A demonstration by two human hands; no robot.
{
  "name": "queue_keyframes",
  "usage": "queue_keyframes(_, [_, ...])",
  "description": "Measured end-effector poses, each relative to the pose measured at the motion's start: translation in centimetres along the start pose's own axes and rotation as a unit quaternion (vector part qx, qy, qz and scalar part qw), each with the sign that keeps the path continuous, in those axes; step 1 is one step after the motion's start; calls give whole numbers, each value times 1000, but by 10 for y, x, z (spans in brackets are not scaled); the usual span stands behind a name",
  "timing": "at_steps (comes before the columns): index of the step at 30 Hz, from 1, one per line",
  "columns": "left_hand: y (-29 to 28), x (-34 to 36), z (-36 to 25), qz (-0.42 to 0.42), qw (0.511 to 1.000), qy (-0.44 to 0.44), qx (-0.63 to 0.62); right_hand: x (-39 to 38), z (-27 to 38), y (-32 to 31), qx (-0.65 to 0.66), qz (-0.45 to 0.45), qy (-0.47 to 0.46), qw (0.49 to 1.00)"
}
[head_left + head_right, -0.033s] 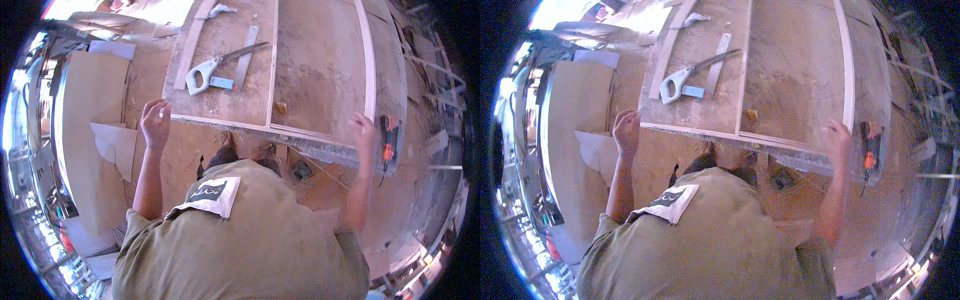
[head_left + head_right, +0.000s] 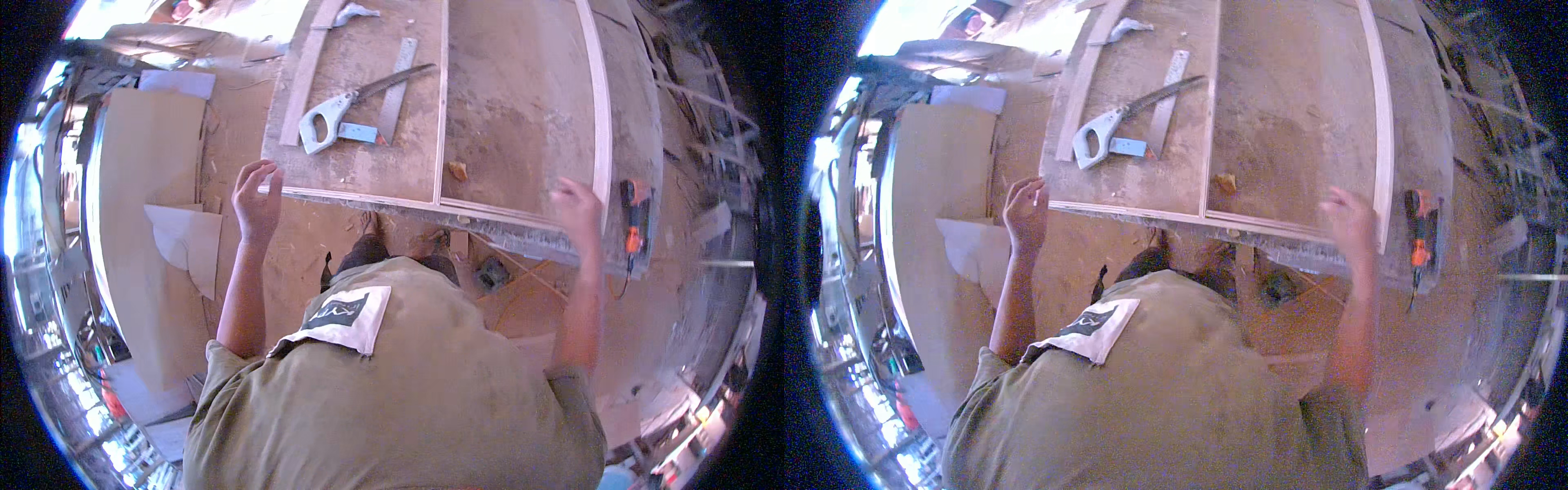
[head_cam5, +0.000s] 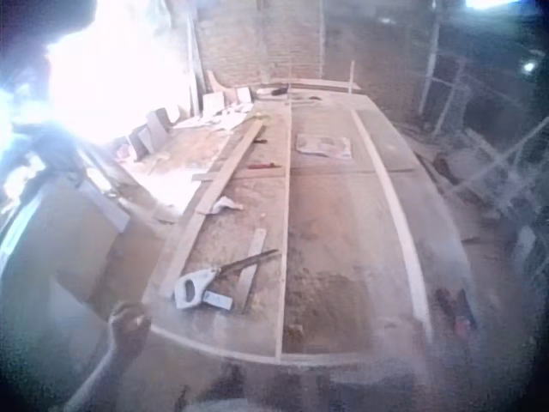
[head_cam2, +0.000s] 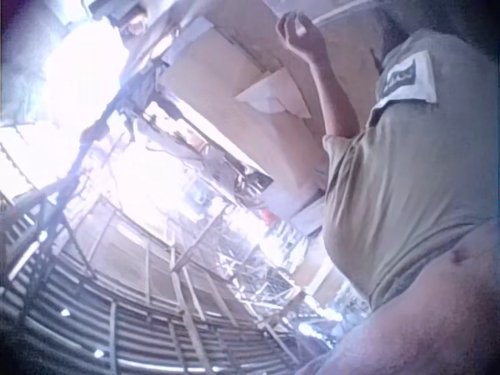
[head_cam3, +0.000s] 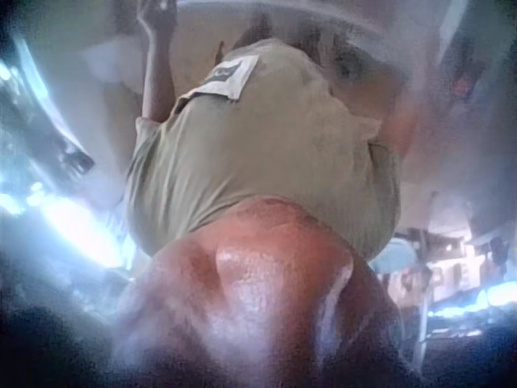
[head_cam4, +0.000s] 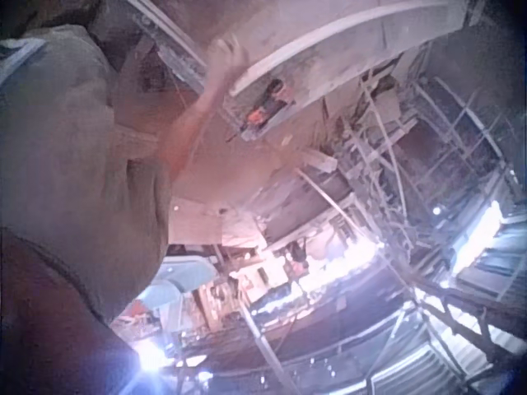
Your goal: The person assembles a wooden frame by applying glue to the joints, aligning the wood pieces, and securing them with a nail gun. They use a pencil to mark wood and a cloth to wipe down a surface.
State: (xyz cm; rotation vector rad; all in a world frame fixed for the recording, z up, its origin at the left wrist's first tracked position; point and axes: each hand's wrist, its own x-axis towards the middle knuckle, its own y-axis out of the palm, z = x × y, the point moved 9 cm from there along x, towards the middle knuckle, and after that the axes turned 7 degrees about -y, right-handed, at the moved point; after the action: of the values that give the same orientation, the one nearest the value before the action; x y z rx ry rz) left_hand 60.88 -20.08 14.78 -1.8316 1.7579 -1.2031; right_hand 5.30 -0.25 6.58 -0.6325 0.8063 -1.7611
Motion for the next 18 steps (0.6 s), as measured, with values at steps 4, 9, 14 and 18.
queue_keyframes(4, [51, -4, -19, 112, 990, 78, -25, 11, 72, 71, 4, 167, -59, 984])
queue_keyframes(9, [87, -15, -16, 207, 968, 104, -99, 15, 78, 108, -44, 250, 8, 967])
queue_keyframes(14, [90, -14, 3, 248, 952, 104, -145, 4, 83, 106, -76, 218, 47, 972])
queue_keyframes(18, [88, -10, 20, 258, 947, 108, -160, -4, 83, 110, -79, 190, 122, 971])
